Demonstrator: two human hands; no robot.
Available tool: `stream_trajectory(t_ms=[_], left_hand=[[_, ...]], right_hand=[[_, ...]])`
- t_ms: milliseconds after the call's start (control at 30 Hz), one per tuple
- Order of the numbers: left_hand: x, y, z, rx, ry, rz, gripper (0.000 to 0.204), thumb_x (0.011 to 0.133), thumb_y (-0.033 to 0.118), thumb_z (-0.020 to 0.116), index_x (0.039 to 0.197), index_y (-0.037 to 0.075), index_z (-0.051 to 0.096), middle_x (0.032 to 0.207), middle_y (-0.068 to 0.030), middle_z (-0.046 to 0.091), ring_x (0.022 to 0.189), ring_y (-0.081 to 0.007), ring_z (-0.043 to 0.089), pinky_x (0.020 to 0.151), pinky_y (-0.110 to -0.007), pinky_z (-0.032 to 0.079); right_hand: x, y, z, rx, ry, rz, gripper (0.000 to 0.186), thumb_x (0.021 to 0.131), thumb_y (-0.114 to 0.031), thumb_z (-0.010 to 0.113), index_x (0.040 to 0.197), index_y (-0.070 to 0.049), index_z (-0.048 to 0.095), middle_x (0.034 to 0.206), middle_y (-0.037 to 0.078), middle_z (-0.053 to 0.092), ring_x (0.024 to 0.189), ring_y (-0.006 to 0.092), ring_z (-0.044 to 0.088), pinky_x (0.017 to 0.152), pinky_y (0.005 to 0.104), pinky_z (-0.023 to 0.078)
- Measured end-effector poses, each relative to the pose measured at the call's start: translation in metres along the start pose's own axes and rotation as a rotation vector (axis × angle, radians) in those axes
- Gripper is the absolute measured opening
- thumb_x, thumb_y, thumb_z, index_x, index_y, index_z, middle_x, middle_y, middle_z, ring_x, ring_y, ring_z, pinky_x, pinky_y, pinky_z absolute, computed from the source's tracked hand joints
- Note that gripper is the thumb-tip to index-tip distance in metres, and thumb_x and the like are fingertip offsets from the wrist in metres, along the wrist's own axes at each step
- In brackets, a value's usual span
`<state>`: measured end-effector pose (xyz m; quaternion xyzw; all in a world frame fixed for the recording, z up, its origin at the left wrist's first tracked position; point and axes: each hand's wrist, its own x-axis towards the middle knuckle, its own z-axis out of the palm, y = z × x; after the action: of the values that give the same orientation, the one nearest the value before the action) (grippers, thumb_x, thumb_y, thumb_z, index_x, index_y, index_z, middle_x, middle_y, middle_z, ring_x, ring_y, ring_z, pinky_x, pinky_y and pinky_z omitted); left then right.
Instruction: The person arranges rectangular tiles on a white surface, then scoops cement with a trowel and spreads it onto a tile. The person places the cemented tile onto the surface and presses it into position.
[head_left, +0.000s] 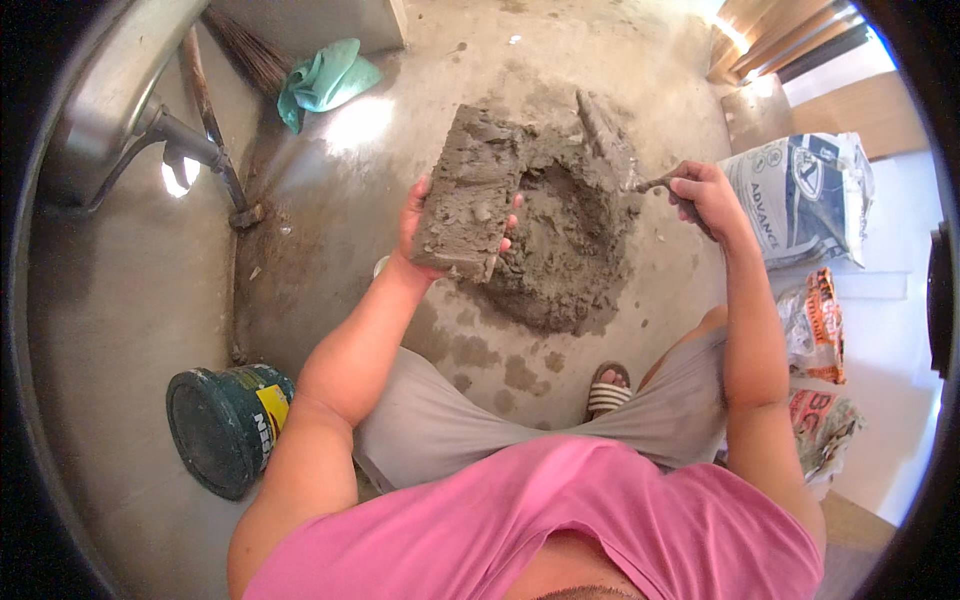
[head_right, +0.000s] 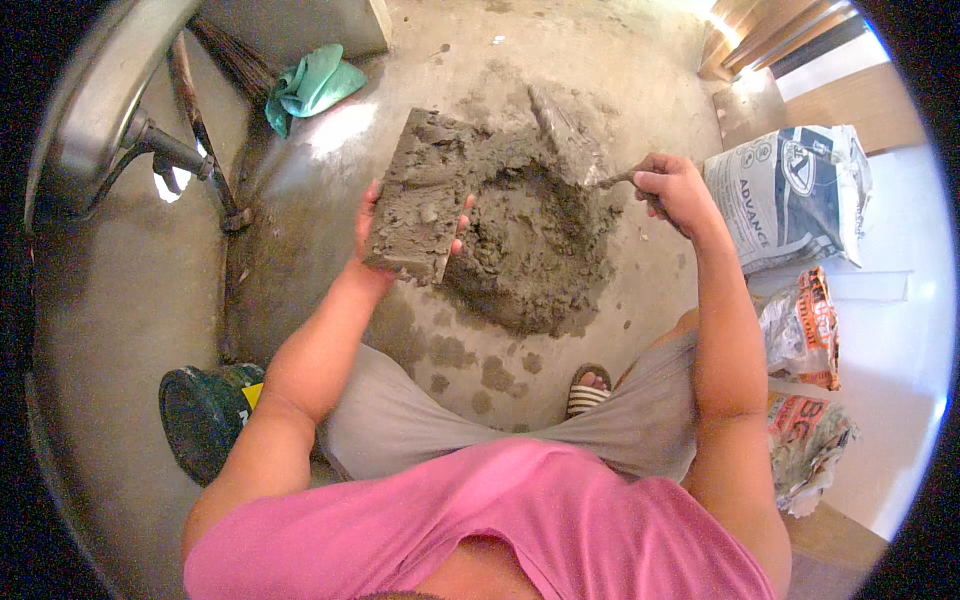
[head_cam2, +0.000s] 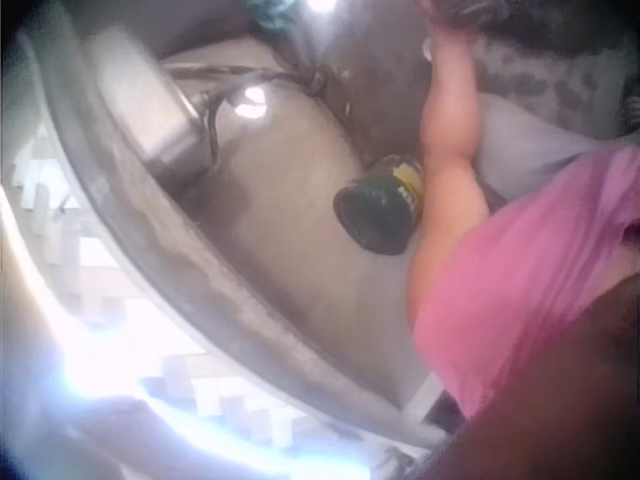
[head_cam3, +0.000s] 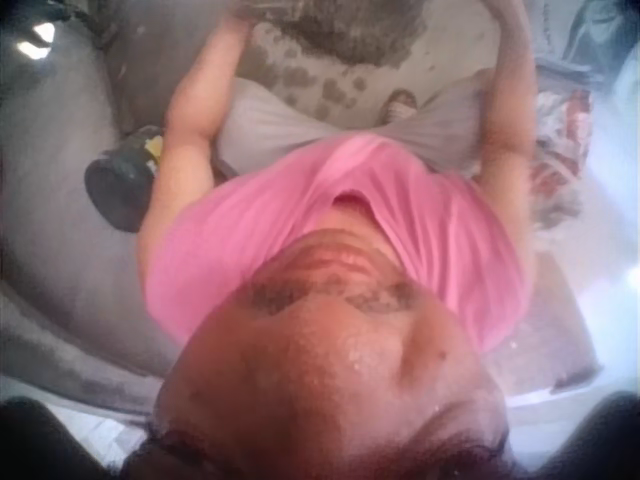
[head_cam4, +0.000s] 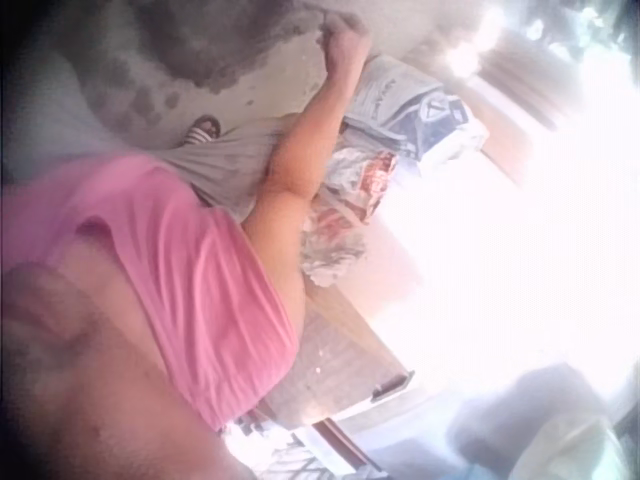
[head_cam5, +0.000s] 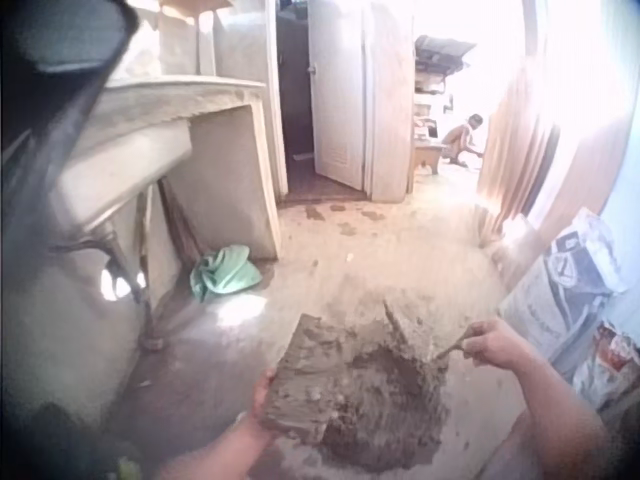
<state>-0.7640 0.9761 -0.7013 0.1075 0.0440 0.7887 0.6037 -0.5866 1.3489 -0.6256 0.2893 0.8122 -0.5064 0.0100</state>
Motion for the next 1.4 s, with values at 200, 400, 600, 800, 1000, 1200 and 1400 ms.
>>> stream_trajectory(t_ms=[200, 400, 600, 800, 1000, 1200, 1400], left_hand=[[-0.009, 0.002, 0.000, 0.095, 0.037, 0.003, 0.092, 0.092, 0.059, 0.060, 0.161, 0.006, 0.027, 0.149, -0.0329, 0.044, 0.124, -0.0478, 0.057, 0.101, -0.062, 0.051], [-0.003, -0.004, -0.007, 0.373, 0.194, 0.106, 0.084, 0.091, 0.045, 0.067, 0.155, 0.003, 0.035, 0.146, -0.0252, 0.050, 0.125, -0.0373, 0.060, 0.102, -0.055, 0.053], [0.008, -0.023, 0.001, 0.680, 0.326, 0.225, 0.079, 0.088, 0.044, 0.068, 0.150, 0.003, 0.042, 0.140, -0.0169, 0.058, 0.121, -0.0302, 0.064, 0.100, -0.047, 0.056], [0.014, -0.034, -0.007, 0.706, 0.325, 0.251, 0.079, 0.087, 0.045, 0.069, 0.148, 0.002, 0.044, 0.136, -0.0173, 0.061, 0.121, -0.0306, 0.064, 0.100, -0.047, 0.056], [0.009, -0.025, -0.006, 0.455, 0.220, 0.105, 0.081, 0.090, 0.047, 0.069, 0.149, -0.001, 0.041, 0.139, -0.0215, 0.057, 0.126, -0.0348, 0.060, 0.104, -0.052, 0.053], [0.015, -0.020, 0.014, 0.255, 0.060, 0.114, 0.102, 0.087, 0.062, 0.065, 0.158, -0.001, 0.029, 0.152, -0.0305, 0.043, 0.128, -0.0474, 0.056, 0.103, -0.061, 0.051], [0.018, -0.003, 0.010, -0.011, -0.093, 0.116, 0.100, 0.089, 0.059, 0.063, 0.160, 0.000, 0.024, 0.155, -0.0323, 0.038, 0.134, -0.0520, 0.049, 0.109, -0.066, 0.045]], right_hand=[[-0.016, -0.003, 0.036, -0.720, 0.285, -0.020, 0.025, 0.088, -0.030, 0.065, 0.098, -0.008, 0.072, 0.094, 0.019, 0.073, 0.096, 0.0401, 0.070, 0.083, 0.0506, 0.054], [-0.059, -0.072, 0.037, -0.666, 0.479, -0.184, 0.027, 0.089, -0.033, 0.067, 0.101, -0.010, 0.070, 0.096, 0.020, 0.073, 0.096, 0.0414, 0.069, 0.083, 0.0508, 0.054], [-0.070, -0.103, 0.053, -0.597, 0.327, -0.182, 0.026, 0.089, -0.030, 0.065, 0.101, -0.008, 0.070, 0.096, 0.021, 0.072, 0.096, 0.0419, 0.068, 0.084, 0.0515, 0.053], [-0.063, -0.098, 0.056, -0.609, 0.264, -0.195, 0.026, 0.088, -0.028, 0.064, 0.103, -0.007, 0.071, 0.098, 0.021, 0.073, 0.097, 0.0415, 0.069, 0.084, 0.0510, 0.054], [-0.046, -0.083, 0.045, -0.710, 0.206, -0.076, 0.027, 0.088, -0.029, 0.064, 0.104, -0.009, 0.072, 0.101, 0.019, 0.074, 0.098, 0.0394, 0.070, 0.085, 0.0499, 0.055], [-0.037, -0.058, 0.044, -0.739, 0.303, -0.009, 0.027, 0.087, -0.030, 0.066, 0.103, -0.009, 0.070, 0.101, 0.018, 0.074, 0.100, 0.0388, 0.070, 0.085, 0.0504, 0.055], [-0.040, -0.034, 0.040, -0.718, 0.432, -0.084, 0.028, 0.088, -0.033, 0.068, 0.101, -0.008, 0.069, 0.102, 0.018, 0.073, 0.098, 0.0385, 0.070, 0.081, 0.0491, 0.054]])
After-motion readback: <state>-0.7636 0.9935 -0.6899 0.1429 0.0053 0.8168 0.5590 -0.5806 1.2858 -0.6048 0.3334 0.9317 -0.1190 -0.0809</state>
